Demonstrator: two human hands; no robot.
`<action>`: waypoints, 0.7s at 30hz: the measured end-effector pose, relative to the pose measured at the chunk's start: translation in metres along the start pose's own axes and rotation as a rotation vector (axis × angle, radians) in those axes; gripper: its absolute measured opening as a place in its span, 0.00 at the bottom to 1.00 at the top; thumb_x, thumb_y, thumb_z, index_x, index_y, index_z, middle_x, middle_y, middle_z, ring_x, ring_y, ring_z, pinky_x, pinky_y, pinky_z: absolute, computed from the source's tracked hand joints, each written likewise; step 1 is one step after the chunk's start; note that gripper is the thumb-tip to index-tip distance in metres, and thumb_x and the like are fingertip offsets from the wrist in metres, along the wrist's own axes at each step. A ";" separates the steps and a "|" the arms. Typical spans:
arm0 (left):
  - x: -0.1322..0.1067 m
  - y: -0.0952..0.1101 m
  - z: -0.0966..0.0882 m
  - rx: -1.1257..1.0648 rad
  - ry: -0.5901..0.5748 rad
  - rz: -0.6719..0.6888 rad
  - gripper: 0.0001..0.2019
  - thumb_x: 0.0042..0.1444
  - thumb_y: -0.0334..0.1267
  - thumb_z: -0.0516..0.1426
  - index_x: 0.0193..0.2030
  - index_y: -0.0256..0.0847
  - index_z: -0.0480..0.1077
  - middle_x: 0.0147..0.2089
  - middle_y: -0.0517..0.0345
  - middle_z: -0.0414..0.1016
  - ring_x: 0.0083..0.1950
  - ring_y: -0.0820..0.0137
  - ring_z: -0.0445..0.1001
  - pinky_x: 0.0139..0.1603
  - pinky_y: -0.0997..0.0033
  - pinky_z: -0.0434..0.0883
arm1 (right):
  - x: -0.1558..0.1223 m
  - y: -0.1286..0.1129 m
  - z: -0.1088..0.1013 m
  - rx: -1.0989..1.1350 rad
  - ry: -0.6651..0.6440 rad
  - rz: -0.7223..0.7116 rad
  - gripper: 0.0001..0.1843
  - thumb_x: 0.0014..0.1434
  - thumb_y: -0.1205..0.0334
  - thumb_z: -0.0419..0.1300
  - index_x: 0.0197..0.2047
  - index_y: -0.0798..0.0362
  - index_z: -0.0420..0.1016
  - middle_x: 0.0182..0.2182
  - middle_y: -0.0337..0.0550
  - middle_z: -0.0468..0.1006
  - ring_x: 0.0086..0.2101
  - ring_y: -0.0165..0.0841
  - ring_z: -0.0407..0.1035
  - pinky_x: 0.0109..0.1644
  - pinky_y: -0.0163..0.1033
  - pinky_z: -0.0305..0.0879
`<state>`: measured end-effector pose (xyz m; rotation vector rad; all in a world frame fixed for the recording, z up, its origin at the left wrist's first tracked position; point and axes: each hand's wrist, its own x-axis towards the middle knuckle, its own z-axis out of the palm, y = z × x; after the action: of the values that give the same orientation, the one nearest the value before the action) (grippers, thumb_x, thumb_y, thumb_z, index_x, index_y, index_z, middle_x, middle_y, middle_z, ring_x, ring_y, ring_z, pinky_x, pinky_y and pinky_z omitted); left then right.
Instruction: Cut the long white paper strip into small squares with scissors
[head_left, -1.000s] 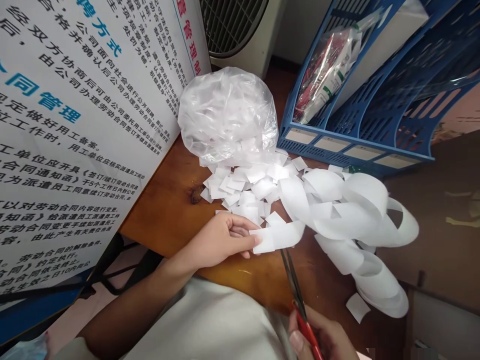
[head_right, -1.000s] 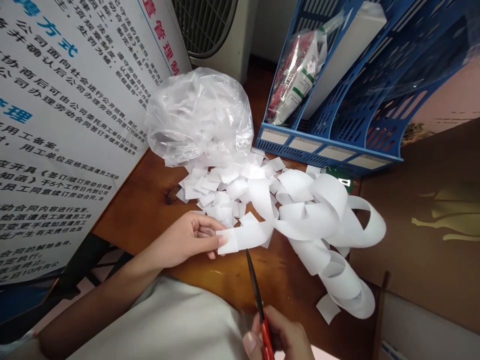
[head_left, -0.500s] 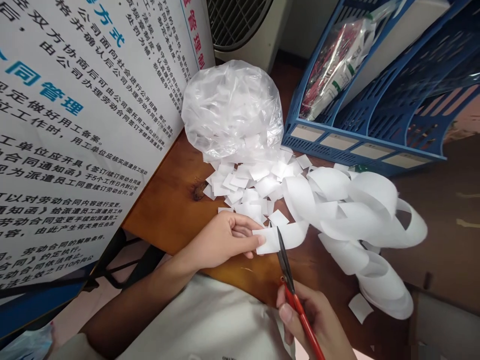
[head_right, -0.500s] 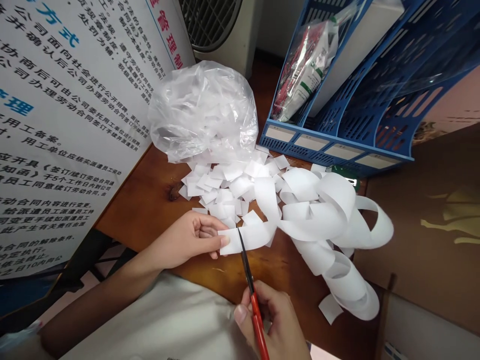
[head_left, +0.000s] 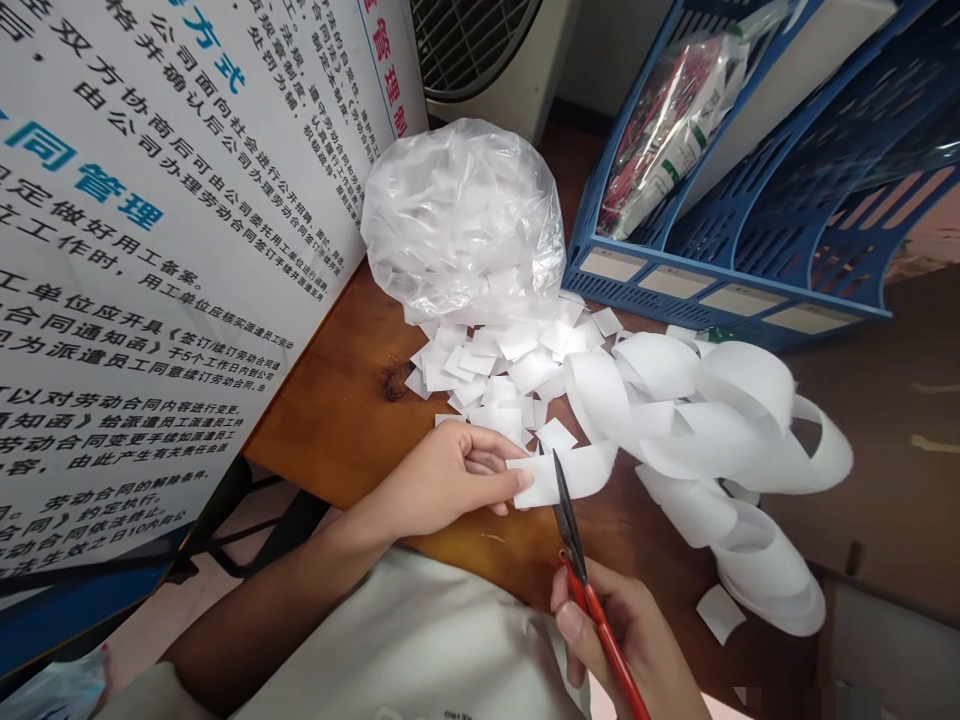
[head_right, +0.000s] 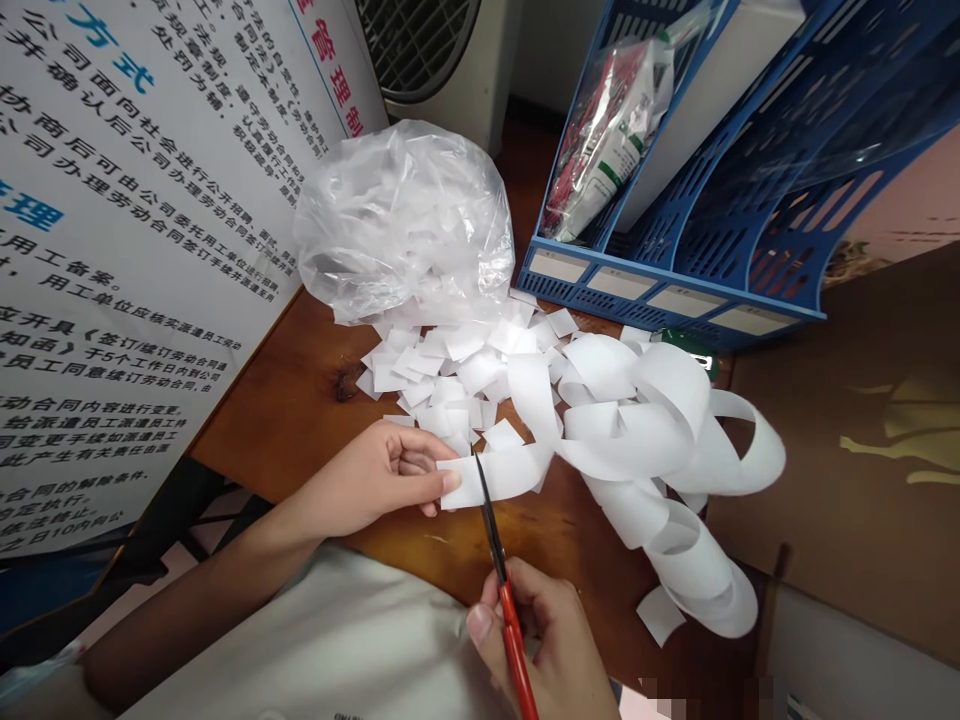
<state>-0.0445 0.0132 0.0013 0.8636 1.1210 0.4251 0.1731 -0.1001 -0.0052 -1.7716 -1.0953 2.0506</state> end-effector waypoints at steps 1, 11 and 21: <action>0.000 0.000 0.000 0.000 0.001 0.000 0.14 0.57 0.42 0.67 0.45 0.33 0.81 0.32 0.51 0.82 0.28 0.74 0.77 0.33 0.78 0.75 | 0.001 0.001 0.000 0.007 -0.010 0.004 0.32 0.59 0.30 0.54 0.34 0.56 0.66 0.27 0.38 0.66 0.26 0.24 0.62 0.32 0.28 0.60; 0.002 0.004 -0.003 0.049 -0.010 0.003 0.14 0.58 0.41 0.66 0.46 0.33 0.81 0.34 0.50 0.83 0.29 0.73 0.77 0.35 0.76 0.75 | 0.005 0.002 -0.001 0.096 -0.075 0.048 0.30 0.57 0.33 0.60 0.34 0.57 0.67 0.25 0.36 0.64 0.23 0.21 0.60 0.28 0.26 0.62; 0.002 0.003 -0.004 0.038 -0.013 -0.001 0.14 0.58 0.41 0.67 0.46 0.34 0.81 0.34 0.51 0.83 0.29 0.74 0.77 0.34 0.77 0.75 | 0.007 0.007 -0.001 0.123 -0.085 0.092 0.29 0.54 0.37 0.65 0.32 0.58 0.67 0.23 0.34 0.64 0.20 0.20 0.61 0.26 0.26 0.60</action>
<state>-0.0466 0.0178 0.0012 0.8982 1.1207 0.3977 0.1745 -0.1003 -0.0148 -1.7191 -0.9040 2.2142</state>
